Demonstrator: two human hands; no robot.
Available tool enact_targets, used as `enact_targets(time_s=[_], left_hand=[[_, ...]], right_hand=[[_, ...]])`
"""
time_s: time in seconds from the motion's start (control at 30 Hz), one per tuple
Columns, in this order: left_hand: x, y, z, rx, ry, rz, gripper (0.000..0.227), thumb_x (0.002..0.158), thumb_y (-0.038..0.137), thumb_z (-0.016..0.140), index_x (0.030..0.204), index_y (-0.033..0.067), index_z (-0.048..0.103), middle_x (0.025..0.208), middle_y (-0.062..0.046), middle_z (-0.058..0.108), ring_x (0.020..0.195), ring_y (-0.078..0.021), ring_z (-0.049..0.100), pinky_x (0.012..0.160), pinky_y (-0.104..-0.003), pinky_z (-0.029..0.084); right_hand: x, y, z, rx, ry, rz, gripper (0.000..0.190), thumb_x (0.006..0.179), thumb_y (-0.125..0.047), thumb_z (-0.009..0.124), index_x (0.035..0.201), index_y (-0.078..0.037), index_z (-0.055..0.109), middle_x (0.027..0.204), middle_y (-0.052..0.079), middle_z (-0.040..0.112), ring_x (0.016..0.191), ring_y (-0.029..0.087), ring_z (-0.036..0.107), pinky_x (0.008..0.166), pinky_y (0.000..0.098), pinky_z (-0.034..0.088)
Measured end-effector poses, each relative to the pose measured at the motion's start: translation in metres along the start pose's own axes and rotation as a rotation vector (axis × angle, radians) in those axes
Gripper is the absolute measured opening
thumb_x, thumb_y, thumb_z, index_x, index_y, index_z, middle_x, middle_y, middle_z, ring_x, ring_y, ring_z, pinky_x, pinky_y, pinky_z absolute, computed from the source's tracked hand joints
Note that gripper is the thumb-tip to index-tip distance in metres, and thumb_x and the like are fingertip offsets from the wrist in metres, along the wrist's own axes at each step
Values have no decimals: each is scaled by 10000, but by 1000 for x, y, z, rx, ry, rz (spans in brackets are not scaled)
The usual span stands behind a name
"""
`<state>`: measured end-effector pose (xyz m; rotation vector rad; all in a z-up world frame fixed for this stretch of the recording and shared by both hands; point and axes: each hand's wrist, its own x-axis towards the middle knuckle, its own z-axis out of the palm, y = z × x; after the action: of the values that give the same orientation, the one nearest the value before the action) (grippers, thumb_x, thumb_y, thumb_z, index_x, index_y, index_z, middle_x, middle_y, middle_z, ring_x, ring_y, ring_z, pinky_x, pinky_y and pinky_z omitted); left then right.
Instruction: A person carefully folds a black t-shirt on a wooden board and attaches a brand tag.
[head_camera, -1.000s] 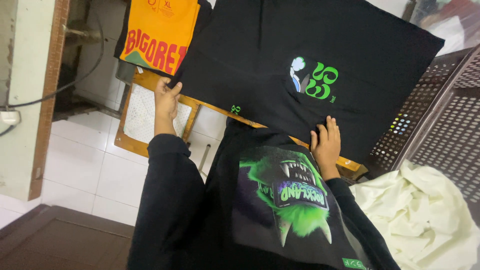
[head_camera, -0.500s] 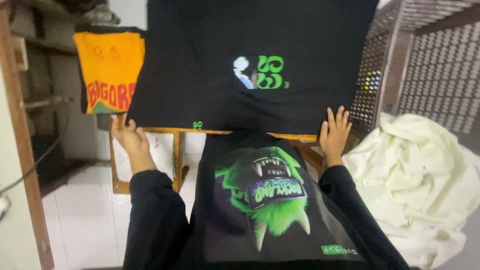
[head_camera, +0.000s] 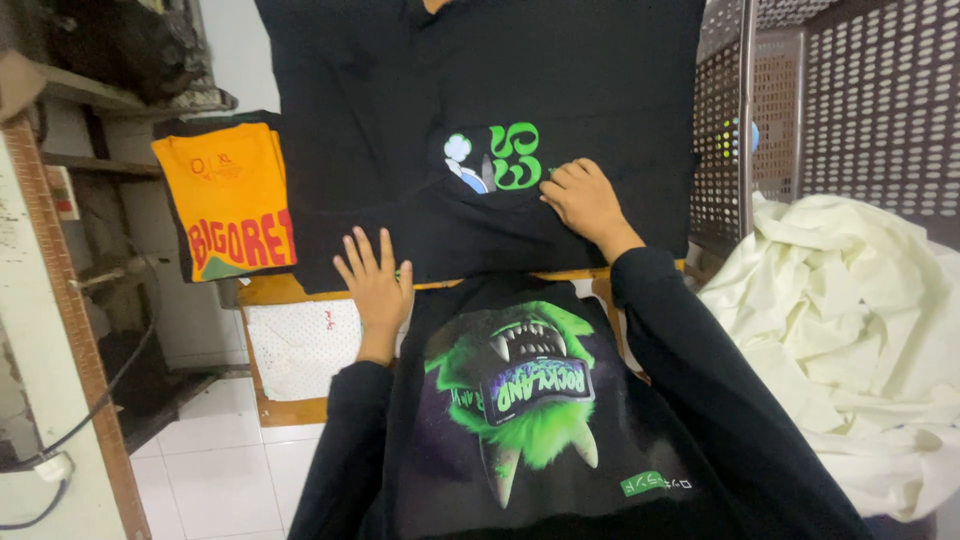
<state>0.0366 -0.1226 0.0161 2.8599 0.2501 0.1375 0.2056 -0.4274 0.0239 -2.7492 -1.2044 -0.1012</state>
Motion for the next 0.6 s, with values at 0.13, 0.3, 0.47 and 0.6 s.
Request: enact_targets(time_s=[0.13, 0.3, 0.47, 0.6], left_hand=[[-2, 1, 1, 43, -107, -53, 553, 867, 377, 402, 1346, 114, 318, 1407, -230, 181, 1307, -387, 107, 987, -600, -16], [-1, 4, -7, 33, -155, -84, 553, 873, 401, 371, 1358, 146, 296, 1422, -202, 165, 1317, -370, 77, 986, -603, -38], [12, 14, -20, 48, -72, 41, 576, 814, 374, 444, 1344, 180, 329, 1407, -219, 187, 1298, -402, 113, 984, -605, 14], [28, 19, 0, -49, -29, 229, 459, 869, 302, 393, 1321, 223, 377, 1403, -133, 259, 1302, -294, 204, 1026, -513, 56]], right_hand=[[10, 13, 16, -4, 23, 216, 159, 888, -308, 450, 765, -241, 524, 670, -67, 542, 786, 113, 564, 830, 328, 351], [22, 6, 23, -166, 53, 336, 206, 918, -301, 427, 762, -196, 514, 611, -22, 531, 690, 165, 569, 757, 350, 351], [32, -51, -8, -106, 421, 219, 256, 820, -257, 539, 1010, -87, 552, 1082, 153, 492, 1095, 312, 427, 930, 455, 301], [0, -79, 12, 52, 275, -106, 401, 836, -404, 452, 1138, -144, 502, 1278, 154, 428, 1232, 307, 352, 993, 507, 213]])
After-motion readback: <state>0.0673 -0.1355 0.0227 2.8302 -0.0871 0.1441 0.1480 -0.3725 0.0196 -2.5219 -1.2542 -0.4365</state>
